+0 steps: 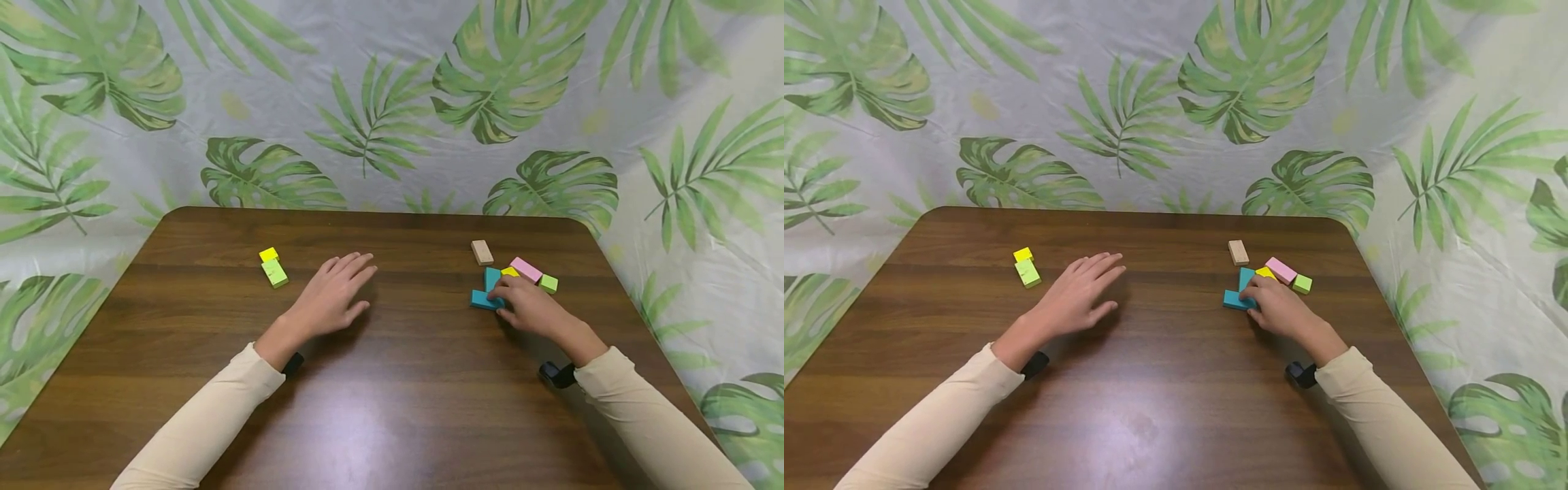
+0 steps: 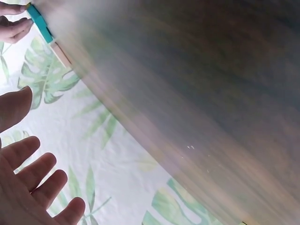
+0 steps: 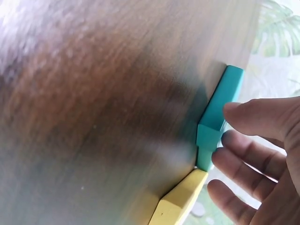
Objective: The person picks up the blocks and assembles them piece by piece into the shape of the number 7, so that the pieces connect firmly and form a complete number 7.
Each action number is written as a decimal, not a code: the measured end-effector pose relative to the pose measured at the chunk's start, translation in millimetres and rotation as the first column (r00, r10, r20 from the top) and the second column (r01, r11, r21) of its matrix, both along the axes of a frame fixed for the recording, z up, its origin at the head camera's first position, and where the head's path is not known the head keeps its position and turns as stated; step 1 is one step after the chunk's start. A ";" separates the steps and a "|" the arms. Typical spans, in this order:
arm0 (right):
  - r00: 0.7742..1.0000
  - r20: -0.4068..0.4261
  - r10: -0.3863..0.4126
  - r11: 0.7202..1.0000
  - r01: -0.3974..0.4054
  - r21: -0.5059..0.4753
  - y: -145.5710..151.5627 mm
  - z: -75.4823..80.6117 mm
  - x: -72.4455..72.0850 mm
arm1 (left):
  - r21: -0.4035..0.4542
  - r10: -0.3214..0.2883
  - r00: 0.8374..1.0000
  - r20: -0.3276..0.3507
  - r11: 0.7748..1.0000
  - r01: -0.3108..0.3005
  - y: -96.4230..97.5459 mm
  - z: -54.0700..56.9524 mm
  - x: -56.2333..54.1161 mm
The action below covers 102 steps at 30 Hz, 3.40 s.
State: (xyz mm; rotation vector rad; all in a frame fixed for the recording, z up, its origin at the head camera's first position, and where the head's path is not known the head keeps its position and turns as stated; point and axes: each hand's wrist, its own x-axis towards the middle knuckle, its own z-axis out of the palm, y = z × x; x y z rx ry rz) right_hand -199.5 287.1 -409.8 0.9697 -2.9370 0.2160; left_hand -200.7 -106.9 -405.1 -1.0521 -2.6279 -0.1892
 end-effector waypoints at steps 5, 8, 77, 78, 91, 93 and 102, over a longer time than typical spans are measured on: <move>1.000 -0.002 0.008 1.000 -0.008 -0.011 0.2 -1.9 -1.4 | -0.002 -0.012 1.000 0.007 1.000 0.012 5.5 -0.4 -0.4; 1.000 -0.010 0.009 1.000 -0.009 -0.026 0.0 -2.4 -1.8 | -0.003 -0.030 0.999 0.025 1.000 0.030 12.6 -0.1 -2.0; 0.989 0.004 -0.145 0.988 0.145 -0.046 54.9 16.7 10.5 | -0.173 -0.315 0.861 0.399 0.897 0.408 205.9 -7.1 -37.0; 0.990 0.005 -0.144 0.988 0.144 -0.047 55.1 16.6 10.3 | -0.167 -0.316 0.855 0.412 0.896 0.412 205.8 -6.9 -37.1; 0.988 0.029 -0.153 0.987 0.154 -0.054 50.9 21.6 10.9 | -0.085 -0.295 0.786 0.544 0.912 0.401 197.0 -6.9 -40.3; 0.987 0.036 -0.154 0.987 0.155 -0.049 49.2 22.8 10.1 | -0.072 -0.297 0.782 0.547 0.915 0.398 195.2 -7.0 -40.3; 0.990 0.024 -0.136 0.990 0.137 -0.033 46.4 24.0 9.4 | -0.002 -0.306 0.747 0.589 0.925 0.380 194.2 -9.1 -40.8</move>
